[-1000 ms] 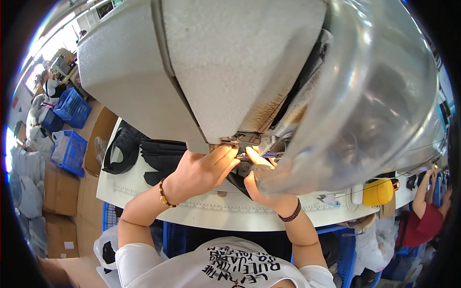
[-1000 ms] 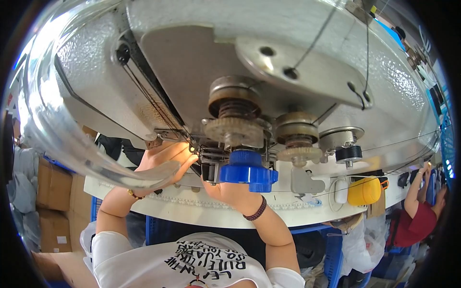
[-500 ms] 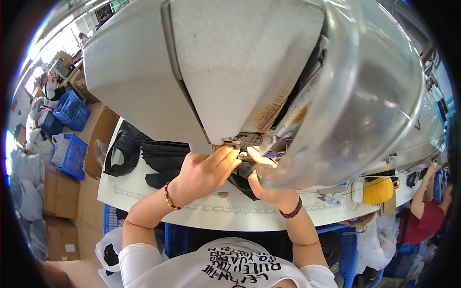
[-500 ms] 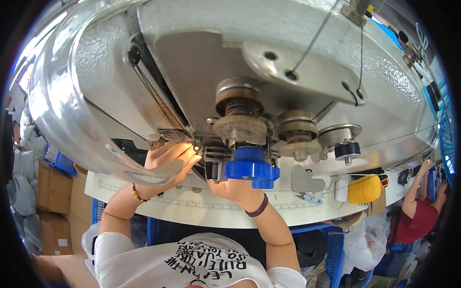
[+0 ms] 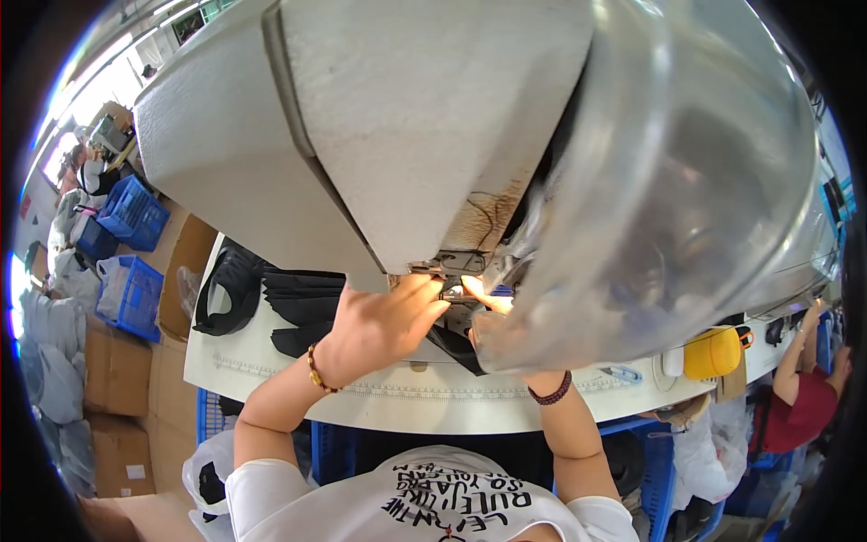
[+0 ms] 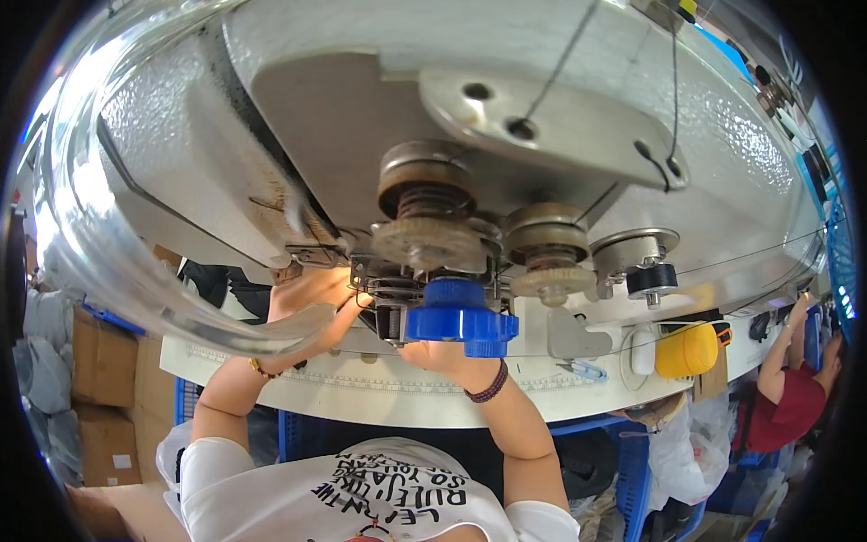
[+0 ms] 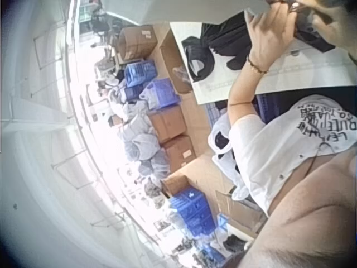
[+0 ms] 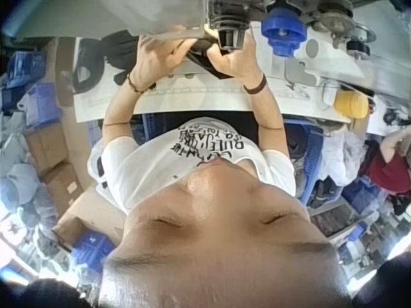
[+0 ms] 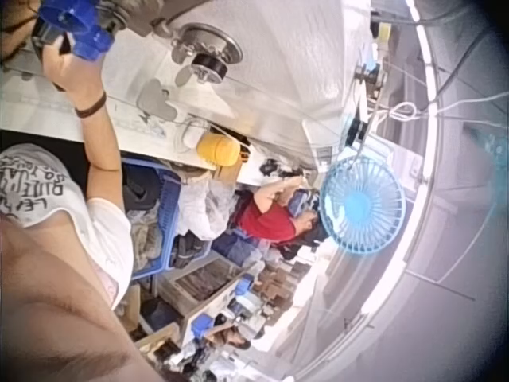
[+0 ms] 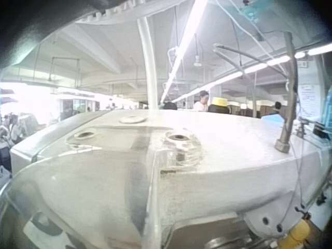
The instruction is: Stitching black fabric components for shoes using an industrial sewing machine.
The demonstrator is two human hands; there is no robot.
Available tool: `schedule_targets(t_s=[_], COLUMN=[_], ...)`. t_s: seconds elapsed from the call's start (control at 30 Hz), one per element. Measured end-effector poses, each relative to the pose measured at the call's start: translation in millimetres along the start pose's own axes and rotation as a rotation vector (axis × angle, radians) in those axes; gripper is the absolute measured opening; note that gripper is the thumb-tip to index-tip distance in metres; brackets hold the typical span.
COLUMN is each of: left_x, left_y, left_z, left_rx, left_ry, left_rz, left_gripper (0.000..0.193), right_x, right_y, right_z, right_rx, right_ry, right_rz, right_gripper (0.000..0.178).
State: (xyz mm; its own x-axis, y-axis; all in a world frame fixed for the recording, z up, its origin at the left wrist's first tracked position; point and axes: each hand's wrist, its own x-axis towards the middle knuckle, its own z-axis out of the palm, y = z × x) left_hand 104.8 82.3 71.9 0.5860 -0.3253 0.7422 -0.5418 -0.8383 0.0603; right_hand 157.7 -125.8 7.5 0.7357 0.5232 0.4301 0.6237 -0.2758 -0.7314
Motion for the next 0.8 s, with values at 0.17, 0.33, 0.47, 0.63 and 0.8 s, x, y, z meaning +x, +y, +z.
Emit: schedule_targets(t_s=[0.17, 0.33, 0.47, 0.63, 0.8], left_x=[6, 4, -2, -5, -2], left_y=[-23, -29, -16, -6, -4], left_z=[-7, -12, -10, -5, -5], left_rx=[-0.225, -0.261, -0.18, -0.176, -0.097], left_ry=[0.046, -0.212, -0.039, -0.063, -0.04], left_rz=[-0.19, -0.352, -0.059, 0.028, 0.109], left_gripper=[0.03, 0.035, 0.037, 0.036, 0.035], right_x=[9, 25, 31, 37, 41], right_y=[11, 34, 46, 53, 56], right_z=[-18, -27, -28, -26, -27], right_rx=[-0.064, -0.096, -0.087, -0.079, -0.075], right_ry=[0.011, 0.024, 0.02, 0.018, 0.018], right_rz=[-0.024, 0.054, 0.101, 0.123, 0.13], right_gripper=[0.046, 0.043, 0.041, 0.039, 0.036])
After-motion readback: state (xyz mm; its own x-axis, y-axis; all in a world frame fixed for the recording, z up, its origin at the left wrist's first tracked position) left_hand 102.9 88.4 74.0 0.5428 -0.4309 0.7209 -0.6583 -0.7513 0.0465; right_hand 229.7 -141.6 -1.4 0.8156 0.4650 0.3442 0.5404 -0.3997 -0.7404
